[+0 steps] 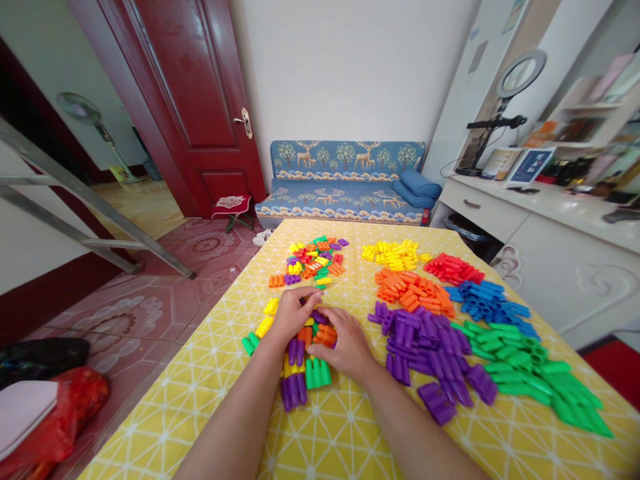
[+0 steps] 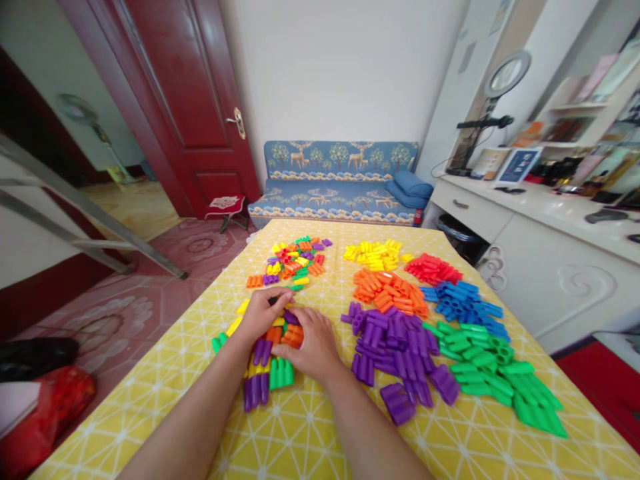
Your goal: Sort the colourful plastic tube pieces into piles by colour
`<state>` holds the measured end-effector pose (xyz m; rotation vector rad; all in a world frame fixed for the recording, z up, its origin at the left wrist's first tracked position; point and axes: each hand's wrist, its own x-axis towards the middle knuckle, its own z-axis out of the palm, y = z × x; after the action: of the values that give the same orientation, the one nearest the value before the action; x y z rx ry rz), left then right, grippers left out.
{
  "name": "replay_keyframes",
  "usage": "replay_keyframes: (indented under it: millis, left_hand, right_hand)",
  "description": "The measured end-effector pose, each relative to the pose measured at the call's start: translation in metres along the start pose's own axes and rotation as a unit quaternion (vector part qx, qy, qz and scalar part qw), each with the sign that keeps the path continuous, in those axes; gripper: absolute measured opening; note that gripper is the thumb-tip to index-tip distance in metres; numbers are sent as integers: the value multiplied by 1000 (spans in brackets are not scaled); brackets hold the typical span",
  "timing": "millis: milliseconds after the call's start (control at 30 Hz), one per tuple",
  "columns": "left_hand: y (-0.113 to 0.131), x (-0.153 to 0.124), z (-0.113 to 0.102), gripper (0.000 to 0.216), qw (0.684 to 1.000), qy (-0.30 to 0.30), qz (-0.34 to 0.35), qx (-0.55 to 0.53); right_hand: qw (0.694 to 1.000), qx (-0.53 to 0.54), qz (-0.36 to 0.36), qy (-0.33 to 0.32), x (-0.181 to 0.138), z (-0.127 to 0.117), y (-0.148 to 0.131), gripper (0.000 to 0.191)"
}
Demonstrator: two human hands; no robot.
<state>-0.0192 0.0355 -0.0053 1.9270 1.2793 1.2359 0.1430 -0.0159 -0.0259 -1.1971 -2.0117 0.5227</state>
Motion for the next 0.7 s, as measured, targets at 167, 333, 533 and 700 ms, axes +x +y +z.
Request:
replay_keyframes:
  millis: [167,333,533,700]
  left_hand:
    - [9,3,-5,36,968,84,-58,-230]
    - [13,12,-33,46,857,110,-120,-488]
    - [-7,8,-70,50,966,34,-213,-143]
    - [-24,1,-64,44,976,-97,-181,66]
  right_hand:
    - [1000,-12,5,-4,1,6,5,50]
    - [999,6,17,27,2,10,12,44]
    - [995,30,53,83,2,10,14,42]
    - [985,56,49,156,4,10,14,40]
